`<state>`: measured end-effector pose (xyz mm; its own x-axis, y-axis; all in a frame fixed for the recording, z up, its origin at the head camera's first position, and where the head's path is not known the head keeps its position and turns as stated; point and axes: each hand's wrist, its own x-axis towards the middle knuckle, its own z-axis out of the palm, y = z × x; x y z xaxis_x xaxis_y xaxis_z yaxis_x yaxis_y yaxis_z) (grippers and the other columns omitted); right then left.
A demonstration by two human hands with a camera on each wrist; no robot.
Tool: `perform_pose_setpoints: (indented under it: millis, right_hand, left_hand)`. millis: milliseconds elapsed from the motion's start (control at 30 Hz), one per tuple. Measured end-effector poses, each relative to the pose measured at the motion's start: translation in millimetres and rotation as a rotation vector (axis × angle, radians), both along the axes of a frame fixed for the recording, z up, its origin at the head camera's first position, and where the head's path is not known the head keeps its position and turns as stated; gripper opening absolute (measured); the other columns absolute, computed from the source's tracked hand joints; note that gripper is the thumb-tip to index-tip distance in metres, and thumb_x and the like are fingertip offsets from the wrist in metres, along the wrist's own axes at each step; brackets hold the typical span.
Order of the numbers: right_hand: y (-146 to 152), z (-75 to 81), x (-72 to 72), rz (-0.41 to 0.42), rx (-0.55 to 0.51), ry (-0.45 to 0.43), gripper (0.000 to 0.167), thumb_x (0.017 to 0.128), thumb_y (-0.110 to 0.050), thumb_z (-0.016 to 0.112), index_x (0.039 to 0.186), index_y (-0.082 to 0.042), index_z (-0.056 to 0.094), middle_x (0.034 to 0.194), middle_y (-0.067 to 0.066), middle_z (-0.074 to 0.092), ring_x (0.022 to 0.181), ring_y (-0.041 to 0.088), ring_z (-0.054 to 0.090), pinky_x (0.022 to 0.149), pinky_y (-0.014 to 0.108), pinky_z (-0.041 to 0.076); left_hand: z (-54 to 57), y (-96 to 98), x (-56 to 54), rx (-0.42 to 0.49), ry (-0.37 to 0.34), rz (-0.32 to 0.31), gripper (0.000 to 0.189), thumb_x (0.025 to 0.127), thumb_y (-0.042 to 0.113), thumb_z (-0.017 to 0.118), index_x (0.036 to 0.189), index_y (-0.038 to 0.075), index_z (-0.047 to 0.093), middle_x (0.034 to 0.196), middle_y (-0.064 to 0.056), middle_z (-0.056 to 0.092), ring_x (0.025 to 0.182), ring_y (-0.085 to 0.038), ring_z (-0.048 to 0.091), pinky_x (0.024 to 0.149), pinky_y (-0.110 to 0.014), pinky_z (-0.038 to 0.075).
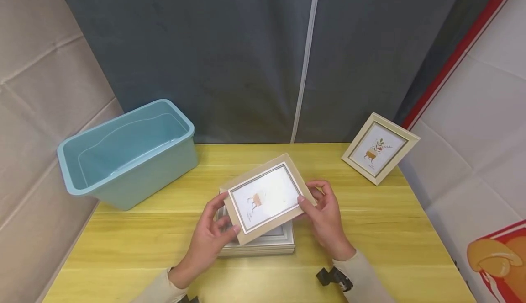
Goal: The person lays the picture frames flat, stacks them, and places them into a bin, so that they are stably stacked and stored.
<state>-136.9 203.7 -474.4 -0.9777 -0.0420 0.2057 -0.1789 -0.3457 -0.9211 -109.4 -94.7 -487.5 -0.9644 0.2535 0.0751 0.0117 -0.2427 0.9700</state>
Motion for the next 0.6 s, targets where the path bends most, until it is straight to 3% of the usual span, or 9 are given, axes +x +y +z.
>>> perform_pose_setpoints:
  millis: [100, 267, 400, 600]
  right_hand:
    - [2.0, 0.5, 1.9, -0.013, 0.11, 0.031, 0.037, 0.102, 0.011, 0.055, 0.137, 0.006, 0.044, 0.129, 0.006, 0.064, 0.096, 0.016, 0.077, 0.075, 0.035, 0.066]
    - [3.7, 2.8, 5.1, -0.075, 0.406, 0.032, 0.041, 0.103, 0.002, 0.061, 0.143, 0.004, 0.053, 0.121, 0.001, 0.065, 0.087, 0.011, 0.075, 0.07, 0.028, 0.064]
    - [3.8, 0.9, 5.0, -0.077, 0.537, 0.022, 0.043, 0.103, -0.001, 0.064, 0.146, -0.004, 0.058, 0.115, 0.008, 0.065, 0.075, 0.009, 0.069, 0.063, 0.026, 0.06]
    - [3.8, -4.5, 5.1, -0.034, 0.62, 0.037, 0.048, 0.102, -0.002, 0.066, 0.148, -0.009, 0.058, 0.108, 0.02, 0.068, 0.076, 0.012, 0.068, 0.065, 0.027, 0.059]
  left_hand:
    - [2.3, -8.2, -1.2, 0.004, 0.023, -0.034, 0.087, 0.093, -0.01, 0.067, 0.165, 0.018, 0.028, 0.161, -0.017, 0.029, 0.111, -0.019, 0.068, 0.088, -0.043, 0.064]
    - [3.5, -19.9, -2.9, -0.058, 0.051, -0.047, 0.084, 0.096, -0.007, 0.064, 0.167, 0.018, 0.027, 0.161, -0.02, 0.031, 0.106, -0.015, 0.067, 0.084, -0.034, 0.066]
    - [2.2, -26.4, -5.9, -0.155, 0.071, 0.001, 0.078, 0.097, -0.004, 0.064, 0.165, 0.02, 0.033, 0.161, -0.019, 0.036, 0.105, -0.016, 0.064, 0.08, -0.025, 0.063]
    - [1.8, -31.7, -11.1, -0.268, 0.06, 0.114, 0.069, 0.101, 0.003, 0.064, 0.162, 0.019, 0.038, 0.154, -0.019, 0.053, 0.122, -0.026, 0.06, 0.096, -0.024, 0.057]
